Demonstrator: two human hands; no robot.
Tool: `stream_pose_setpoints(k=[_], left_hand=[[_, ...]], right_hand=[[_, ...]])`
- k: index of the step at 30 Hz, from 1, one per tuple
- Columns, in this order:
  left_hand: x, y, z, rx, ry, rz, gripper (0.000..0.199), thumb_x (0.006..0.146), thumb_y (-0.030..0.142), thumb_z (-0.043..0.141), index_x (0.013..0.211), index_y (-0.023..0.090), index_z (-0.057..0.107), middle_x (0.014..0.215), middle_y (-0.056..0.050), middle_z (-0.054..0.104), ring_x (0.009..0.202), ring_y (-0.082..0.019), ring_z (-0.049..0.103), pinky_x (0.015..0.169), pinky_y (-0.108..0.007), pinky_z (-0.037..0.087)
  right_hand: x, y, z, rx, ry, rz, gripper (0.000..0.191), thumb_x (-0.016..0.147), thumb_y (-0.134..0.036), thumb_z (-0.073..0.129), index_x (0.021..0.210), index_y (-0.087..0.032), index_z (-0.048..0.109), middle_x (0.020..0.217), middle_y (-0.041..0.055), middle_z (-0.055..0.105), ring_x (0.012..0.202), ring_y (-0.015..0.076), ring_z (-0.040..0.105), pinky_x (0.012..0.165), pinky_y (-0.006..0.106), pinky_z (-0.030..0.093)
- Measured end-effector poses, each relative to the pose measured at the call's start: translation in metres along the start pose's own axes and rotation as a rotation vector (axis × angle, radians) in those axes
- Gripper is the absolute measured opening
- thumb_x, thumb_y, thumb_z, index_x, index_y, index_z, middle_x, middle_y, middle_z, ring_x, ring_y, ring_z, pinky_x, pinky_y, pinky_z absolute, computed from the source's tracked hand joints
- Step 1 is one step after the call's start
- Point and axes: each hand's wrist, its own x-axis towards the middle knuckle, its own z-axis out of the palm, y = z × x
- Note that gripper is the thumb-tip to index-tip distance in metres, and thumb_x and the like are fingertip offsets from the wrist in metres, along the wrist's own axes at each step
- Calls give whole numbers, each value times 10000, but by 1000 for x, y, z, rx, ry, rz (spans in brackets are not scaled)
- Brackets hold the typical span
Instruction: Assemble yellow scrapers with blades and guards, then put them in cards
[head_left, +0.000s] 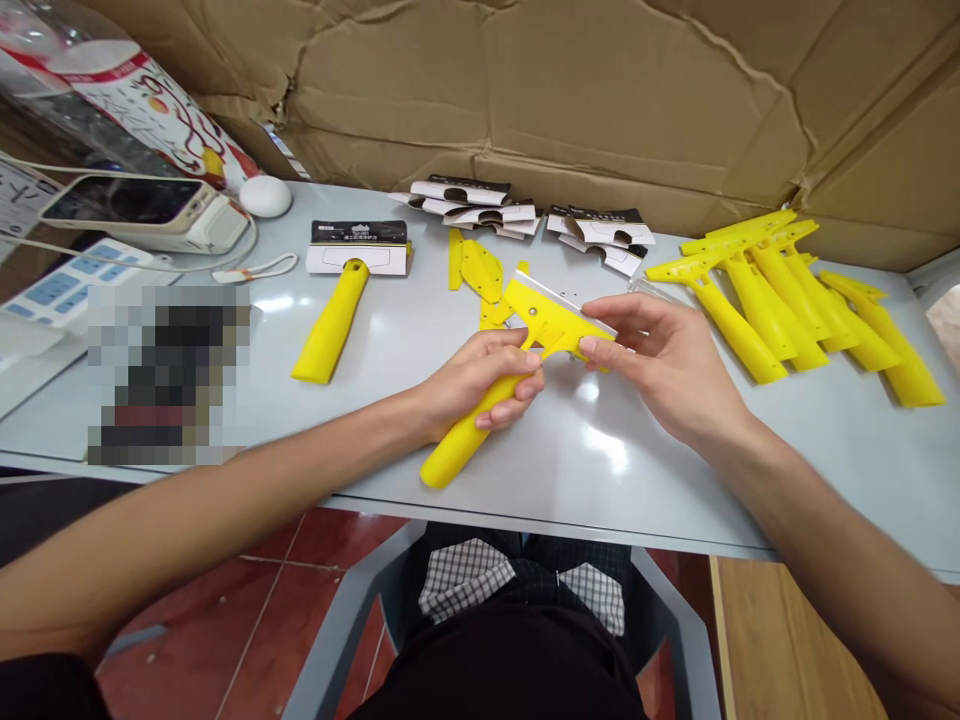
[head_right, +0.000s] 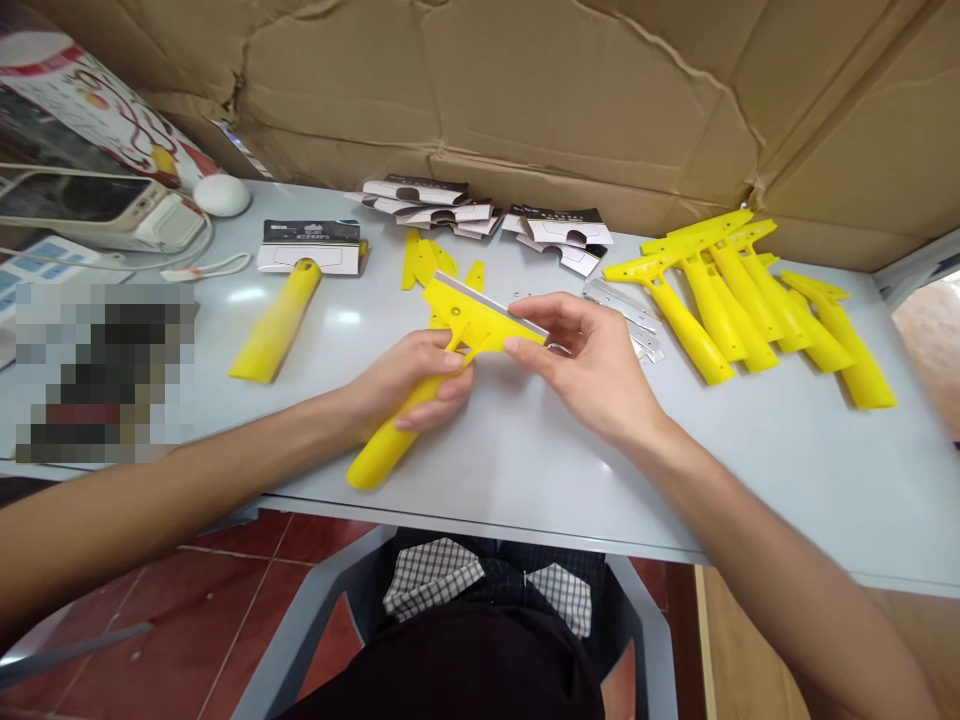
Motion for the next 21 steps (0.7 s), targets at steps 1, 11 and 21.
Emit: stream_pose_setpoints(k=[1,11,21], left_hand=[[0,0,0,-16,-8,-4,284,855,331,793,838,208,538,575,68,599,295,-38,368,290,-155,278],[1,2,-2,-17,-12,-10,302,874,354,759,771,216,511,507,77,518,293,-35,305,294,-157,245],[-2,3,6,39,20,26,219,867,299,764,906,195,575,570,67,594,300,-49,381,297,-173,300]], right_hand=[[0,1,-1,-9,-8,-3,456,736,-488,994,1081,-245,820,1154,74,815,1082,284,765,959,491,662],[6,-5,-9,-79,54,-20,260,892,-480,868,1038,-270,821,1058,54,819,861,221,772,796,430,692],[6,-7,-7,-58,-61,52,428,762,-529,965,1039,-236,820,1040,66,830,821,217,765,715,382,663]])
